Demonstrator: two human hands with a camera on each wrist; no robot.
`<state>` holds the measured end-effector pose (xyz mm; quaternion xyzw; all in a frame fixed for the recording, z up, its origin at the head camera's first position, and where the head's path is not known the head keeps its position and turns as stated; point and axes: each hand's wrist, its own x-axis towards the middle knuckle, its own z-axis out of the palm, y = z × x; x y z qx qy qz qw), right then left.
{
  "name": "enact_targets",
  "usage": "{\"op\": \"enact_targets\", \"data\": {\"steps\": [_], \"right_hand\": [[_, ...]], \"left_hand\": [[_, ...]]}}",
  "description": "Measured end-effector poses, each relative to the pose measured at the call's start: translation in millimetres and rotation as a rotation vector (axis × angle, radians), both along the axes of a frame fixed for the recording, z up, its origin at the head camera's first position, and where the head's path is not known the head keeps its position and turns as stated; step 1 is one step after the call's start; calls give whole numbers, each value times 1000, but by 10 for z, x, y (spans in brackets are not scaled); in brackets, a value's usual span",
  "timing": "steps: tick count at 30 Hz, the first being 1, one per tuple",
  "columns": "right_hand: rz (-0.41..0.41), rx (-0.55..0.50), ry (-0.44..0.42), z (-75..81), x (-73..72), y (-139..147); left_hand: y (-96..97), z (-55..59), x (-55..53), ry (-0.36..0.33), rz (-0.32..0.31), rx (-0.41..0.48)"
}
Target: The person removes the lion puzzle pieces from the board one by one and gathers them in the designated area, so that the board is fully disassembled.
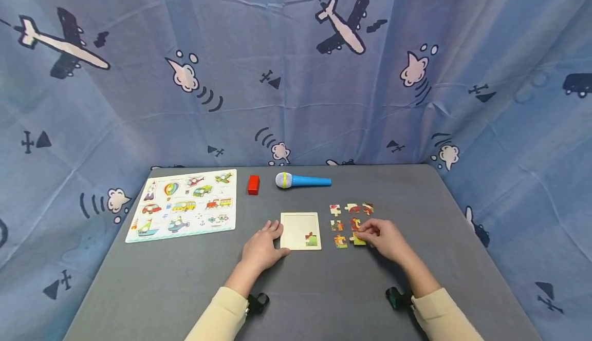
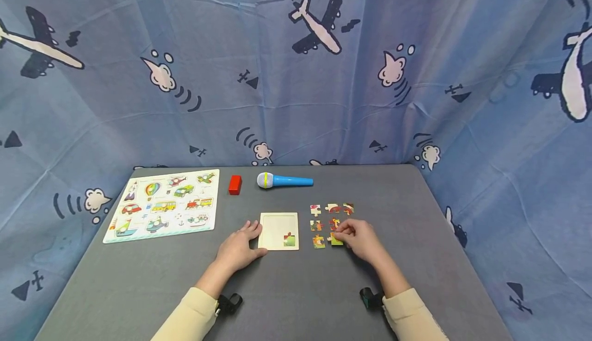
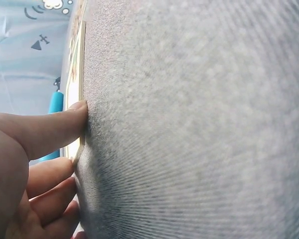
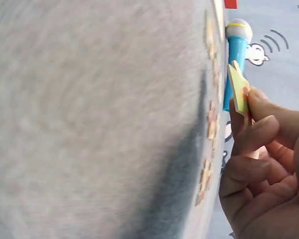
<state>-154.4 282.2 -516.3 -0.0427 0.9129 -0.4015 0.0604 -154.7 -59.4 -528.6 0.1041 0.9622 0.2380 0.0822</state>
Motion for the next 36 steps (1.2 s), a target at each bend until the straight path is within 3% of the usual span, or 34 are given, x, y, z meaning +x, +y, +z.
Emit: {"op": "enact_targets", "data": {"steps": [16, 26, 31, 36], "right_hand": [[-17, 131, 15, -116, -5, 56], [-44, 140, 18, 137, -22, 32], [-4, 97, 71, 282, -34, -222], [55, 46, 109, 309, -20, -549]], "left_hand": [[18, 5, 11, -1, 3, -7], [2, 1, 2, 1, -5, 1], [-14, 1, 3, 6, -1, 4], [0, 0, 4, 6, -6, -2]]}}
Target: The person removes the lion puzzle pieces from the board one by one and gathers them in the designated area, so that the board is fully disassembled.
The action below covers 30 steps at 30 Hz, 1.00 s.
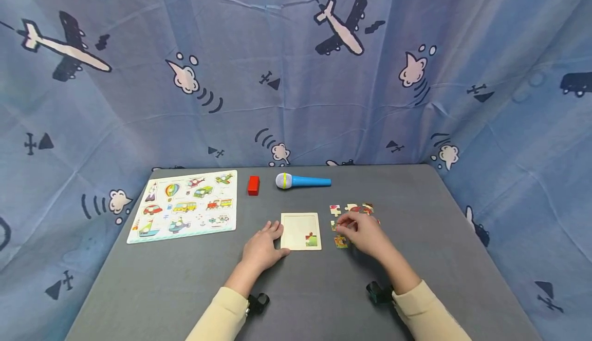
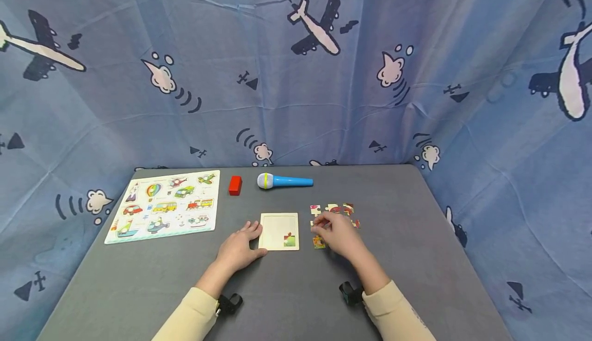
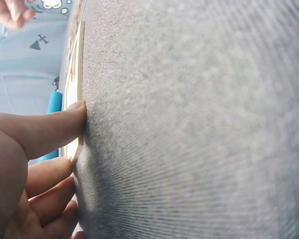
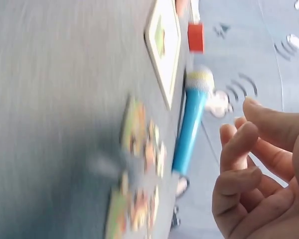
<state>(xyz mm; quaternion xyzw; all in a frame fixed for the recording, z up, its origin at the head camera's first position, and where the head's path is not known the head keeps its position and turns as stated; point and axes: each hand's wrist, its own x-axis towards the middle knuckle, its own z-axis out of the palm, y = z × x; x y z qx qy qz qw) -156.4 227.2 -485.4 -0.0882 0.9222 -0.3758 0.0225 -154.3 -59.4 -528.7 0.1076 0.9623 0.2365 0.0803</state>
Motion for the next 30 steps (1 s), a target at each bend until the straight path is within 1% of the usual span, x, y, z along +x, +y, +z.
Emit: {"op": "enact_targets", "data": {"steps": [5, 8, 10, 13, 18, 24, 27, 30], "right_hand": [[43, -34, -36, -71, 5, -318], [70, -41, -50, -132, -19, -485], [84, -31, -52, -184, -46, -577], [95, 17, -60, -261, -90, -679], [88, 109, -66, -349, -129, -744], [113, 190, -58, -366, -129, -763], [117, 192, -70, -365, -131, -767], [96, 168, -84, -379, -143, -769]], "left_hand": [[4, 5, 3, -11, 3, 9], [-2, 6, 1, -10, 7, 6], [-7, 8, 0, -9, 8, 3], [-11, 5, -2, -8, 8, -1], [-1, -11, -14, -9, 6, -8], [-2, -18, -16, -8, 16, -3], [-2, -26, -17, -7, 16, -2], [1, -33, -23, -6, 16, -2]]}}
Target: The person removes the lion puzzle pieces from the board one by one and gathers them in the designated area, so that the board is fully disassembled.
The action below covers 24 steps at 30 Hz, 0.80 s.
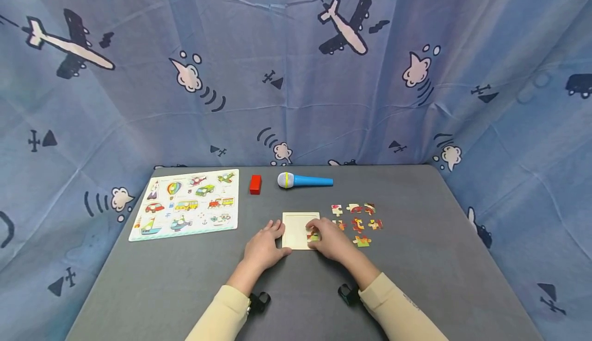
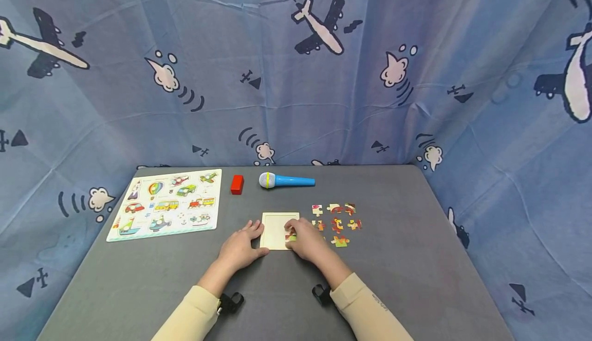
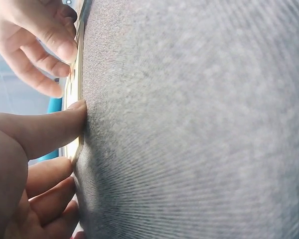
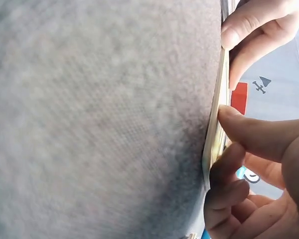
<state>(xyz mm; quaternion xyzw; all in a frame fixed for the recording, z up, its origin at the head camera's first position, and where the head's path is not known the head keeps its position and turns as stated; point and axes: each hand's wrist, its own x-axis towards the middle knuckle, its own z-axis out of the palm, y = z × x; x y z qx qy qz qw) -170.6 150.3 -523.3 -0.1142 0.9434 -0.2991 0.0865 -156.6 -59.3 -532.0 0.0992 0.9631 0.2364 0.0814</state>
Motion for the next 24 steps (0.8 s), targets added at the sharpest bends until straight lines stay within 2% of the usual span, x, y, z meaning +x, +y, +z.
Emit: {"op": "enact_targets", "data": {"steps": [5, 12, 15, 19, 24], "right_hand": [[-33, -10, -24, -23, -18, 21], [-7, -71, -18, 3, -14, 85], [-41, -157, -44, 60, 1, 144], [-141, -274, -53, 192, 32, 293], [-156, -270, -13, 319, 94, 608]], "left_hand": [[8, 8, 2, 1, 0, 5], [-6, 38, 18, -2, -4, 6], [-1, 38, 14, 1, -8, 0], [6, 32, 7, 4, -15, -2], [-3, 17, 12, 2, -10, -1]]}}
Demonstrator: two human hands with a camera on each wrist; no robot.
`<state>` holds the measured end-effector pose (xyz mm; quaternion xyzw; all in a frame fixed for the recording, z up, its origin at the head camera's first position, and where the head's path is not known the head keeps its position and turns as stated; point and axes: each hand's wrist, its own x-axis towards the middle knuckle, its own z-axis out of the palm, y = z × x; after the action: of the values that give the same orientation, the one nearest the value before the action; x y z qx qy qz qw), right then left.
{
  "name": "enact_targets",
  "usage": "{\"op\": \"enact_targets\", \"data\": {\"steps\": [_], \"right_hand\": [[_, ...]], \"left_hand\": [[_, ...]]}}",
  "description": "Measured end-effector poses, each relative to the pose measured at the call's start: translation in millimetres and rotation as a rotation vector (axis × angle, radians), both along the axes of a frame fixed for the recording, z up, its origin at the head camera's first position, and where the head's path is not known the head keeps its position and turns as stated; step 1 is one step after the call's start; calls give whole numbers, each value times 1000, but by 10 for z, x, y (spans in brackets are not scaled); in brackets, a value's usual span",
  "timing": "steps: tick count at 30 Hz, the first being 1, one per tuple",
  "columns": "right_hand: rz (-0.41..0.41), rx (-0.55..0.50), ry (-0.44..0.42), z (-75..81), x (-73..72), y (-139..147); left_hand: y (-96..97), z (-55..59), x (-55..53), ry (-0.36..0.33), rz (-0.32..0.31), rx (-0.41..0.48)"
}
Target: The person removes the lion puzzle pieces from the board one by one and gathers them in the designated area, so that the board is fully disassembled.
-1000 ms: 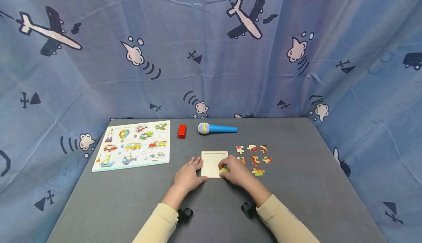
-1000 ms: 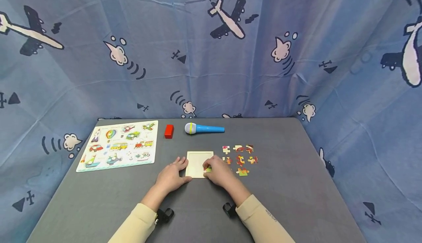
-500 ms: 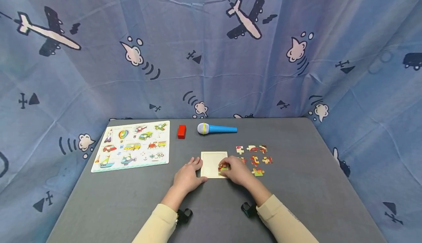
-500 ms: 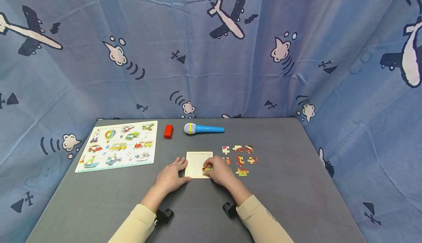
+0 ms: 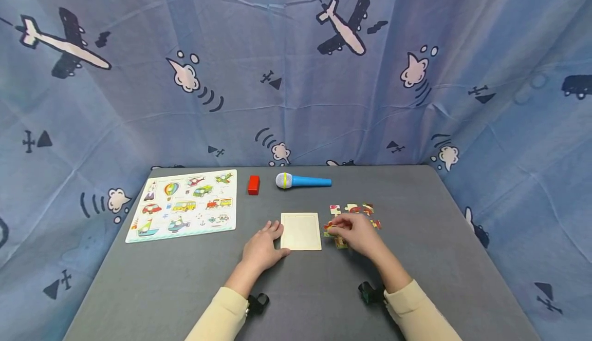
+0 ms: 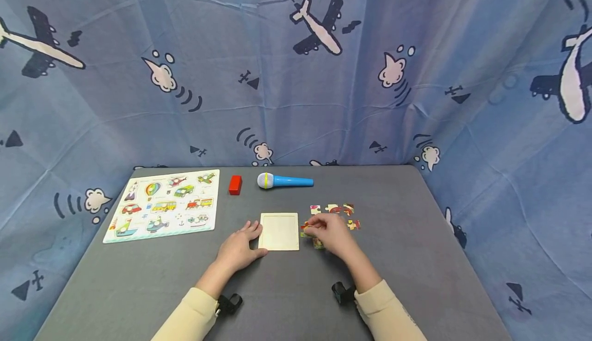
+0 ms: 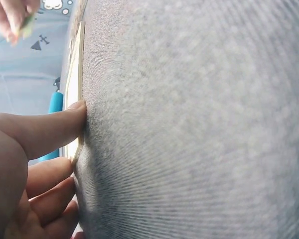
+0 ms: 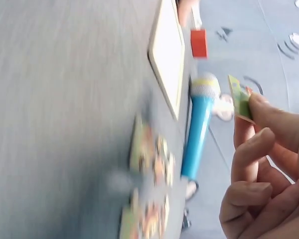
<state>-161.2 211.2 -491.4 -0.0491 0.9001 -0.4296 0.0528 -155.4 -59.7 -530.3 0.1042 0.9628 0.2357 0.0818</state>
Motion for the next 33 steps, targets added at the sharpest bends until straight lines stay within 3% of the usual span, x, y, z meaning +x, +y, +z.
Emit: {"op": "enact_targets", "data": {"steps": [5, 13, 17, 25, 33], "right_hand": [[-11, 64, 49, 43, 74, 380], [-107, 90, 11, -55, 155, 895], [-115, 94, -21, -136, 168, 1076], [-114, 151, -87, -237, 136, 1198], [-114, 269, -45, -307, 143, 1190]], "left_hand": [[14, -12, -4, 5, -1, -9], [28, -10, 5, 6, 4, 4], [19, -12, 5, 11, -1, 5], [12, -8, -1, -3, -6, 0], [20, -12, -5, -8, -6, 1]]}}
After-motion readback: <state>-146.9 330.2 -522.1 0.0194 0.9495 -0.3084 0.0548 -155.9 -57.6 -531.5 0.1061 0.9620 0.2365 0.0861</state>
